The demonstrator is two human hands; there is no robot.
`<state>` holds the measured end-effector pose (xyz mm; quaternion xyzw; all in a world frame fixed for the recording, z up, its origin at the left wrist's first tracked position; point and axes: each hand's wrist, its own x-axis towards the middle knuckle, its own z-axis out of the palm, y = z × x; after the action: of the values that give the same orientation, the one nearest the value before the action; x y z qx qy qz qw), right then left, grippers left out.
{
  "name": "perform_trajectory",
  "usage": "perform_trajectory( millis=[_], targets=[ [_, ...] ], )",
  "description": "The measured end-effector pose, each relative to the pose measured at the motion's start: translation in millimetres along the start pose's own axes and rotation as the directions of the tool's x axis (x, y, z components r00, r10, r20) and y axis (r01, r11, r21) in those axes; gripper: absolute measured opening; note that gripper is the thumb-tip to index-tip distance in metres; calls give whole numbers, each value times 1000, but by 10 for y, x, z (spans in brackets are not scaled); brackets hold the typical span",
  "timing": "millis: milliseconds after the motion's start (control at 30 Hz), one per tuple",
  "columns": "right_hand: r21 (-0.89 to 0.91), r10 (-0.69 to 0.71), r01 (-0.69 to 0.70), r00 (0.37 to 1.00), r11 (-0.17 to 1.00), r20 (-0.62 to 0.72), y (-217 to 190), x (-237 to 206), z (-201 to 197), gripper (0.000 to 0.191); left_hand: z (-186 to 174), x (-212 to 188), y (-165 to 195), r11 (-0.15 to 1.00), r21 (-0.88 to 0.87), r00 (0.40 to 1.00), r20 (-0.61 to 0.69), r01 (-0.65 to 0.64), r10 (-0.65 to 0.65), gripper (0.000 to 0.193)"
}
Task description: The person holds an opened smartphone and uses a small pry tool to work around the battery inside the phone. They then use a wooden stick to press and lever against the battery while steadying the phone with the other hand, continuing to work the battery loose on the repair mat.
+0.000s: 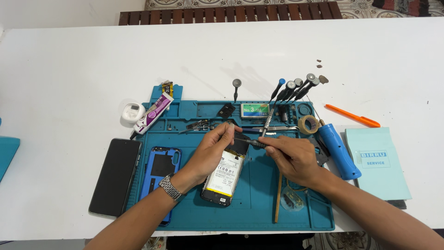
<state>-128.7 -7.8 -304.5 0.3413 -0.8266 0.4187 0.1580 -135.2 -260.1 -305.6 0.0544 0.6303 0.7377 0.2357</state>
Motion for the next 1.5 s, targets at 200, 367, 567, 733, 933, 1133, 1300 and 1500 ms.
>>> perform_trajectory(
  millis=[200, 367, 567, 733, 933, 1133, 1300, 1500],
  targets=[
    [-29, -71, 70, 997, 997, -19, -78, 9, 91, 25, -27, -32, 47, 999, -34, 999, -34, 22, -23, 37],
    [150, -120, 131, 990, 980, -79, -330, 255, -1401, 29, 1033, 168, 946, 999, 13, 991, -123, 45, -44, 37],
    [184, -71, 69, 997, 980, 3, -543, 401, -1572, 29, 936, 193, 917, 999, 4, 987, -149, 55, -53, 40],
    [190, -71, 64, 997, 980, 28, -492, 418, -1582, 27, 857, 351, 855, 997, 45, 984, -166, 67, -59, 43],
    [198, -56, 49, 998, 979, 30, -469, 478, -1532, 26, 831, 387, 958, 995, 1, 980, -175, 99, -97, 41],
    [178, -55, 56, 998, 983, -11, -425, 527, -1490, 28, 855, 378, 1173, 997, 2, 975, -209, 79, -77, 48],
    [190, -4, 29, 991, 981, -132, -400, 491, -1451, 27, 895, 384, 1191, 977, -75, 934, -289, 198, -212, 51],
    [192, 26, 19, 973, 981, -229, -369, 463, -1428, 21, 811, 398, 1113, 980, 74, 982, -16, 187, -187, 60]
  ],
)
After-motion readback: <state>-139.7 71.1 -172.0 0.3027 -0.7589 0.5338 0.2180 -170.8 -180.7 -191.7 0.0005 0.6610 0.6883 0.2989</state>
